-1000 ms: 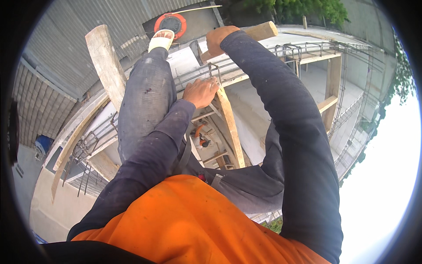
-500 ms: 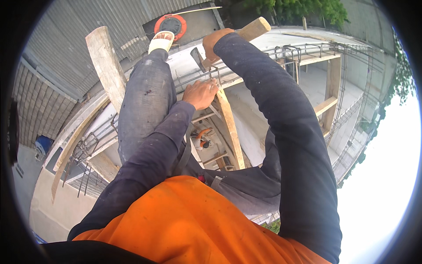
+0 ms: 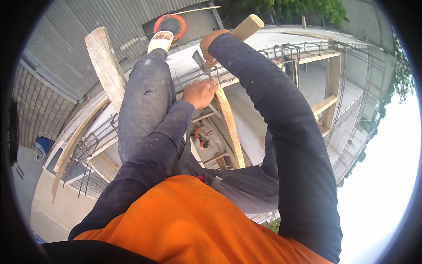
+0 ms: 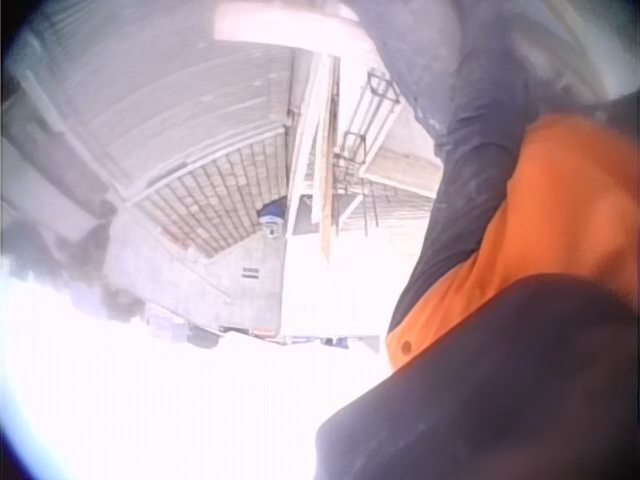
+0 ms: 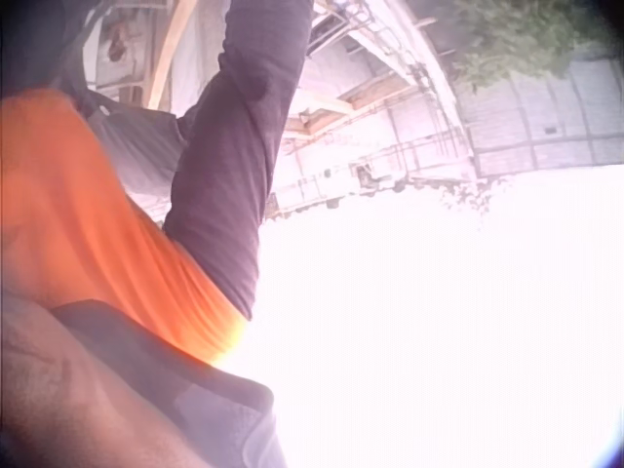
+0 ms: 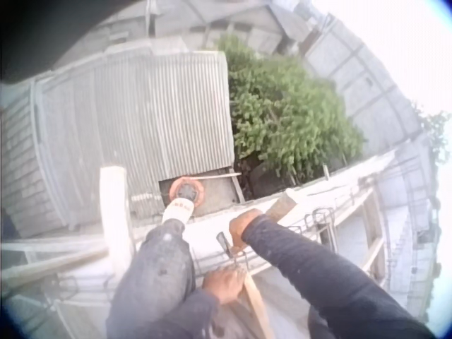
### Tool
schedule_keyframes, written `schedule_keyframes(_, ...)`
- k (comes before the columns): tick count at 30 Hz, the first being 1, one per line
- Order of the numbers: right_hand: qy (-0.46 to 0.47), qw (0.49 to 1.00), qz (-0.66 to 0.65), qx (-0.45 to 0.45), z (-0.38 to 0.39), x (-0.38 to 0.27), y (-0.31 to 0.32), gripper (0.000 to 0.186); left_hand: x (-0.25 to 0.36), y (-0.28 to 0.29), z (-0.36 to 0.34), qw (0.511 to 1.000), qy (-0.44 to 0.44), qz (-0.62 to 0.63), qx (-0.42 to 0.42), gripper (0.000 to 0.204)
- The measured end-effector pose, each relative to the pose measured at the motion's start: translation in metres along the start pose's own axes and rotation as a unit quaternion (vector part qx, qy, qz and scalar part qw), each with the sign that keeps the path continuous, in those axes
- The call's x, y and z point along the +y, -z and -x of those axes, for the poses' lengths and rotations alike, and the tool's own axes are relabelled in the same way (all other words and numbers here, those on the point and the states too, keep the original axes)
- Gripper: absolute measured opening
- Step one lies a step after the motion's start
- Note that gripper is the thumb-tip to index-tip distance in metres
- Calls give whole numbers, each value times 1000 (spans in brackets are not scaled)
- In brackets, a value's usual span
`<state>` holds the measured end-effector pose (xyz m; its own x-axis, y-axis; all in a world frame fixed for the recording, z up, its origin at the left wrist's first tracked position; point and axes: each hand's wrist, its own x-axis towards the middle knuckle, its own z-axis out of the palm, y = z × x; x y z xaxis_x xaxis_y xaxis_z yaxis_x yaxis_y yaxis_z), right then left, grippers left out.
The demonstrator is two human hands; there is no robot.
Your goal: The person uses a hammer to bend and secure metal wire around steel rebar and a wooden form on a construction site.
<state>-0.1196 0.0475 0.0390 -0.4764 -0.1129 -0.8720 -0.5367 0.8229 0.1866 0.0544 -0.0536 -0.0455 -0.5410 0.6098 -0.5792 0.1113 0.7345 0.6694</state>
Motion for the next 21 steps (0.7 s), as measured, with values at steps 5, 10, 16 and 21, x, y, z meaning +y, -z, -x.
schedule_keyframes(5, -9, 994, -109, 10, 14, 18, 1, 29, 17, 29, 14, 999, -25, 18, -16, 54)
schedule_keyframes(10, 14, 996, -83, -18, 5, 2, 24, 31, 3, 9, 7, 1000, 4, -24, -2, 56)
schedule_keyframes(16, 5, 1000, -9, -23, 4, 1, 6, 34, 14, 25, 11, 999, 25, 14, -38, 58)
schedule_keyframes(21, -3, 992, -115, 53, 7, 18, 3, 33, 10, 30, 4, 998, 30, 27, -58, 58)
